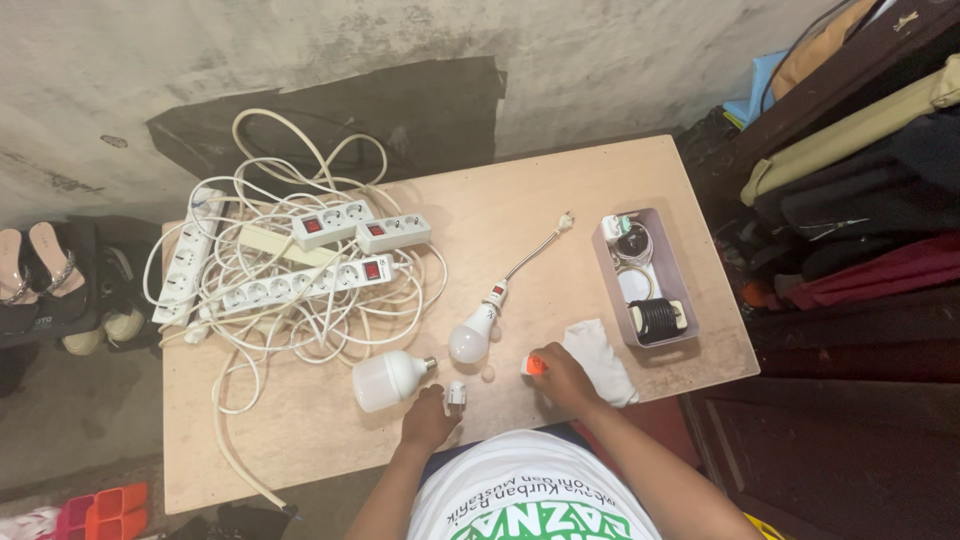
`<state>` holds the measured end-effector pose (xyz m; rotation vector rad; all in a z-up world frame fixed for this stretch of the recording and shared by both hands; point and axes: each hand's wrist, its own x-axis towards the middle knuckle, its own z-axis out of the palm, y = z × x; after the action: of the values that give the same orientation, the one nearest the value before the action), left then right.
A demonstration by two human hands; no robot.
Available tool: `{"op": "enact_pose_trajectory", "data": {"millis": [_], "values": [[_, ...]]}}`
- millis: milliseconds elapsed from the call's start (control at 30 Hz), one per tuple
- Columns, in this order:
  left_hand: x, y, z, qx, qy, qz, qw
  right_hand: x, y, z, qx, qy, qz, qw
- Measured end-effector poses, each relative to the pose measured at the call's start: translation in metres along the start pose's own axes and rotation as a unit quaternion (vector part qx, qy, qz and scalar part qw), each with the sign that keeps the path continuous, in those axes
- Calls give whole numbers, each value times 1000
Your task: The person picks up a lightbulb and a socket adapter, joins them, and then attaches the assembly to a flexible light socket before placing the items into a plastic container.
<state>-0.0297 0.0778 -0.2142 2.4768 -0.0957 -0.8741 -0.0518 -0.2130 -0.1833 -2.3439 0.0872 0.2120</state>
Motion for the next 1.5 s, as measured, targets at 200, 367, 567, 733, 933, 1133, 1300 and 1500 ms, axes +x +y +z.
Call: {"op": "enact_pose_trajectory", "data": {"millis": [200, 367, 567, 733, 933, 1133, 1300, 1500], "values": [[0, -4, 0, -51, 4, 8, 999, -7, -12, 0, -57, -30, -58, 996], [1, 1, -6, -57, 7, 22, 998, -4, -5, 6, -83, -34, -57, 994], [6, 13, -7, -37, -16, 7, 999, -6, -5, 6, -88, -36, -48, 994], [26, 5, 19, 3, 10, 37, 999, -8, -8, 1, -85, -58, -38, 994], [14, 17, 8, -58, 43, 102, 992, -6, -27, -18, -95, -48, -89, 990], [-24, 76, -47, -316, 16, 100, 943, -8, -87, -60, 104, -34, -81, 991], [-57, 117, -94, -568, -35, 159, 807, -13, -128, -86, 337, -43, -138, 930], [-85, 146, -135, -556, 30, 251, 792, -6, -156, -85, 530, -47, -94, 842]]}}
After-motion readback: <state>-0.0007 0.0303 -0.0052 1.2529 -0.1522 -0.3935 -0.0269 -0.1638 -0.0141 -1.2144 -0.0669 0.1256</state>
